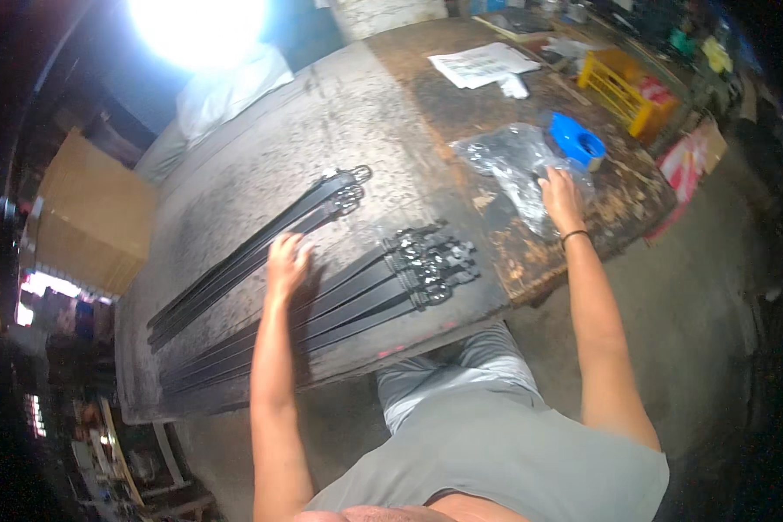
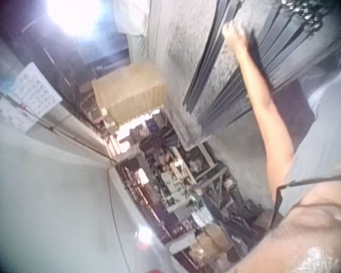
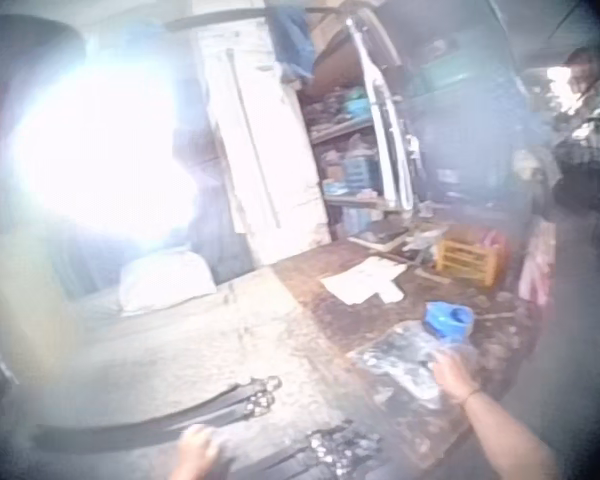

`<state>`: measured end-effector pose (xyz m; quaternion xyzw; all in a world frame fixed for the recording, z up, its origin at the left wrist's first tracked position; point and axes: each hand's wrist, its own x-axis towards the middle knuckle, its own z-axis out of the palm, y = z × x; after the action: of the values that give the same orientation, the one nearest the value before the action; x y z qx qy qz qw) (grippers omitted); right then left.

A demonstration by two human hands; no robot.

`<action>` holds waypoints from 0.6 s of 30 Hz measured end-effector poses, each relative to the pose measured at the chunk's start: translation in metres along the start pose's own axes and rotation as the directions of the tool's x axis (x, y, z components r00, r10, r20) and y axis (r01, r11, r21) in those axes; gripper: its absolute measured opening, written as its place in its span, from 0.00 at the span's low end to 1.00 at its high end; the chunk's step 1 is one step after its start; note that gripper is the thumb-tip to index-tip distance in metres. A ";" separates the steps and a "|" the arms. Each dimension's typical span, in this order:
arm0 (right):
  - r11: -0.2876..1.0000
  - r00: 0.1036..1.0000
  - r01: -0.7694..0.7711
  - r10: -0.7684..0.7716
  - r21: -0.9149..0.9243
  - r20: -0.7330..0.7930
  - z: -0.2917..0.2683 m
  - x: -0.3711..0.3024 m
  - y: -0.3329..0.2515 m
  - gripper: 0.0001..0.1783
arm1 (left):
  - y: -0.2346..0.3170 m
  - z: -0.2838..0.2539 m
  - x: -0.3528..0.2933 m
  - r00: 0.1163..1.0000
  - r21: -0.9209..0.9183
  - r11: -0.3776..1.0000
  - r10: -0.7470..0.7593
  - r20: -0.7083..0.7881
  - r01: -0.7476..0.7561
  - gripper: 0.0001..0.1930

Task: The person attaches buckles and keepers onto leather belt straps by hand and aligns the assembled belts on the table.

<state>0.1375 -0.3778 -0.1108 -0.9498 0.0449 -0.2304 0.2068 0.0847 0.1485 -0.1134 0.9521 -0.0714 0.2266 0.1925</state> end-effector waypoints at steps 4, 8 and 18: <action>0.999 0.996 0.046 -0.044 -0.023 0.081 0.016 0.008 0.012 0.15 | 0.029 0.049 0.046 0.998 0.050 0.997 -0.054 0.028 0.053 0.20; 0.997 0.979 0.031 -0.014 -0.077 0.204 -0.025 0.009 0.001 0.09 | 0.033 0.068 0.056 0.987 0.251 0.963 -0.123 0.099 0.095 0.29; 0.825 0.992 -0.125 0.093 0.551 0.087 -0.097 -0.037 -0.021 0.09 | 0.097 -0.022 0.062 0.958 -0.239 0.970 0.105 0.267 -0.040 0.16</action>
<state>0.0598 -0.3880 -0.0394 -0.8508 0.0244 -0.1944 0.4876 0.1089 0.0655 -0.0343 0.9423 -0.1585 0.0879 0.2815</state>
